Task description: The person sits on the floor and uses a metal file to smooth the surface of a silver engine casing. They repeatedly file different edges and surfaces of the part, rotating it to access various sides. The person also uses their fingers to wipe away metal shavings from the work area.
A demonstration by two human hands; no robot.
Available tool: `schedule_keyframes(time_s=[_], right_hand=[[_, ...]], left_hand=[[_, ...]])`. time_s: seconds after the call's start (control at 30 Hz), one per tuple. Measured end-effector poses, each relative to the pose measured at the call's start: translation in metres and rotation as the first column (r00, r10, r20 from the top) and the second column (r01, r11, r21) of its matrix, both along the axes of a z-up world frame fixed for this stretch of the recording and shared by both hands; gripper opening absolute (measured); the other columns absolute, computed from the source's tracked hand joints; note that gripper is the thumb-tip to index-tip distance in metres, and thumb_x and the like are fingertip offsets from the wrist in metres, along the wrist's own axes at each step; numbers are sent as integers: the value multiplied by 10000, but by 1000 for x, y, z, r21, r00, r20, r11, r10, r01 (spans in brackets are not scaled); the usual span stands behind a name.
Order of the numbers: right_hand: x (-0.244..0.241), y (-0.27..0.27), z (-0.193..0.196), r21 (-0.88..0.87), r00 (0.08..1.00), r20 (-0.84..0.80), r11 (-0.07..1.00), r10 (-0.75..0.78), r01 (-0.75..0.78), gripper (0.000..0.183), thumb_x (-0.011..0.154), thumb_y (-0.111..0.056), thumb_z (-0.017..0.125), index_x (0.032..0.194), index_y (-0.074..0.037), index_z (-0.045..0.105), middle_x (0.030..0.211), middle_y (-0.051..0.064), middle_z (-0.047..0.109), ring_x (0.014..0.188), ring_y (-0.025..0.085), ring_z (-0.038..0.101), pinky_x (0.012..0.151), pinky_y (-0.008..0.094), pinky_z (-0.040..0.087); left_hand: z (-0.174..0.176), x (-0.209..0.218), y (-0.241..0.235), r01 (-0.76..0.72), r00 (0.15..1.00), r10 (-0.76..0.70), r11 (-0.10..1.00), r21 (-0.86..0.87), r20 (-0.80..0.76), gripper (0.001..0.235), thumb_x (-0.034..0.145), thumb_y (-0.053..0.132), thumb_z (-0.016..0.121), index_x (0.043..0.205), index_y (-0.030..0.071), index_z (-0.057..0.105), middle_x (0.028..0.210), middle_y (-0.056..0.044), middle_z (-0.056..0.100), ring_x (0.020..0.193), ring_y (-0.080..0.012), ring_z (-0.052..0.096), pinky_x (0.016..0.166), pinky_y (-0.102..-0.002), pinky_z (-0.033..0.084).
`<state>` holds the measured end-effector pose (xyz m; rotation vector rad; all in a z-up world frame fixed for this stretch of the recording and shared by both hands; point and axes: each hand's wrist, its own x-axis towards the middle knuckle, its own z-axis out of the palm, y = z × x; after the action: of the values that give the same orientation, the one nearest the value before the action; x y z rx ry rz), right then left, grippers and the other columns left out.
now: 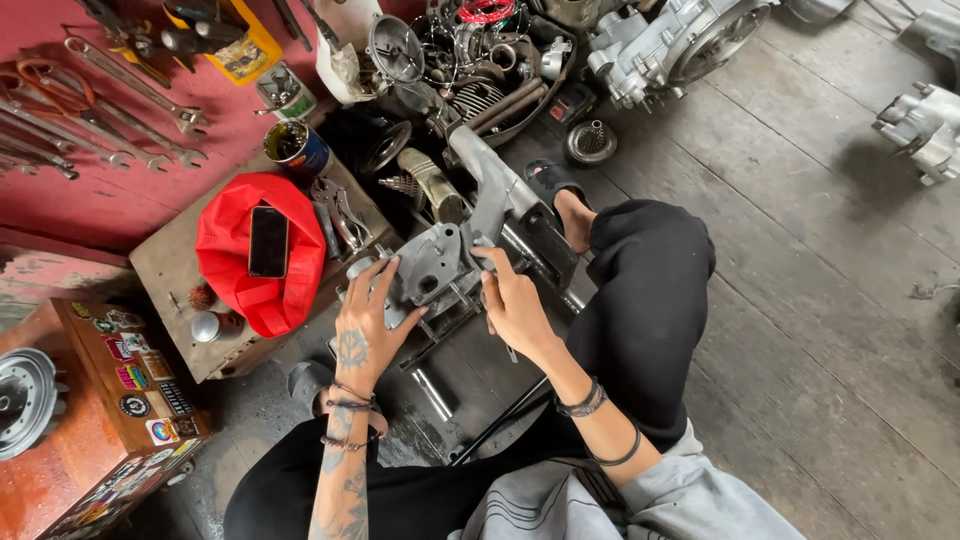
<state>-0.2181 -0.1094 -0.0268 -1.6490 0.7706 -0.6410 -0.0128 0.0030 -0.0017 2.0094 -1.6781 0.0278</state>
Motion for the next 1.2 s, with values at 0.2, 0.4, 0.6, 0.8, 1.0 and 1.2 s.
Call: schedule_keyframes(time_s=[0.2, 0.4, 0.6, 0.8, 1.0, 1.2], right_hand=[[4, 0, 23, -69, 995, -101, 998, 7, -14, 330, 1040, -11, 337, 1336, 22, 480, 525, 58, 610, 337, 159, 569, 376, 257, 486], [1, 5, 26, -75, 991, -133, 996, 29, -39, 319, 1043, -22, 336, 1326, 8, 481, 529, 52, 638, 348, 172, 597, 423, 304, 526], [7, 1, 18, -97, 987, -157, 995, 22, -38, 327, 1050, -21, 326, 1344, 25, 461, 560, 62, 661, 373, 164, 606, 457, 296, 539], [-5, 9, 19, -31, 981, -170, 995, 90, -97, 325, 1052, -35, 310, 1346, -7, 447, 544, 51, 654, 357, 153, 601, 461, 279, 548], [1, 4, 37, -91, 974, -217, 992, 70, -92, 322, 1045, -43, 314, 1335, 4, 446, 586, 75, 675, 365, 175, 611, 425, 307, 549], [15, -2, 23, -170, 952, -307, 984, 2, -57, 323, 1059, -61, 321, 1357, -18, 437, 581, 121, 671, 394, 195, 634, 429, 279, 543]], left_hand=[[-1, 1, -1, -3, 1000, 3, 1000, 4, 19, 717, 797, 304, 867, 1418, 71, 594, 1283, -150, 616, 1186, -365, 634, 835, -472, 621], [-2, 1, 0, -3, 1000, 3, 1000, 17, 24, 728, 799, 299, 869, 1432, 75, 586, 1296, -153, 609, 1186, -365, 630, 845, -481, 618], [-1, 0, 0, -10, 1000, 9, 1000, 27, 24, 726, 804, 304, 862, 1435, 83, 580, 1301, -142, 607, 1196, -357, 627, 854, -475, 614], [-1, 0, 1, 2, 999, -3, 1000, 25, 39, 714, 822, 316, 848, 1434, 70, 575, 1298, -147, 602, 1227, -357, 608, 875, -489, 611], [-2, 0, 1, -3, 999, 2, 1000, 16, 49, 717, 808, 325, 857, 1420, 68, 585, 1293, -140, 609, 1232, -340, 608, 867, -476, 615], [4, -4, 1, -3, 1000, 2, 1000, 28, 27, 714, 812, 295, 855, 1422, 48, 577, 1288, -164, 613, 1230, -362, 607, 870, -488, 609]])
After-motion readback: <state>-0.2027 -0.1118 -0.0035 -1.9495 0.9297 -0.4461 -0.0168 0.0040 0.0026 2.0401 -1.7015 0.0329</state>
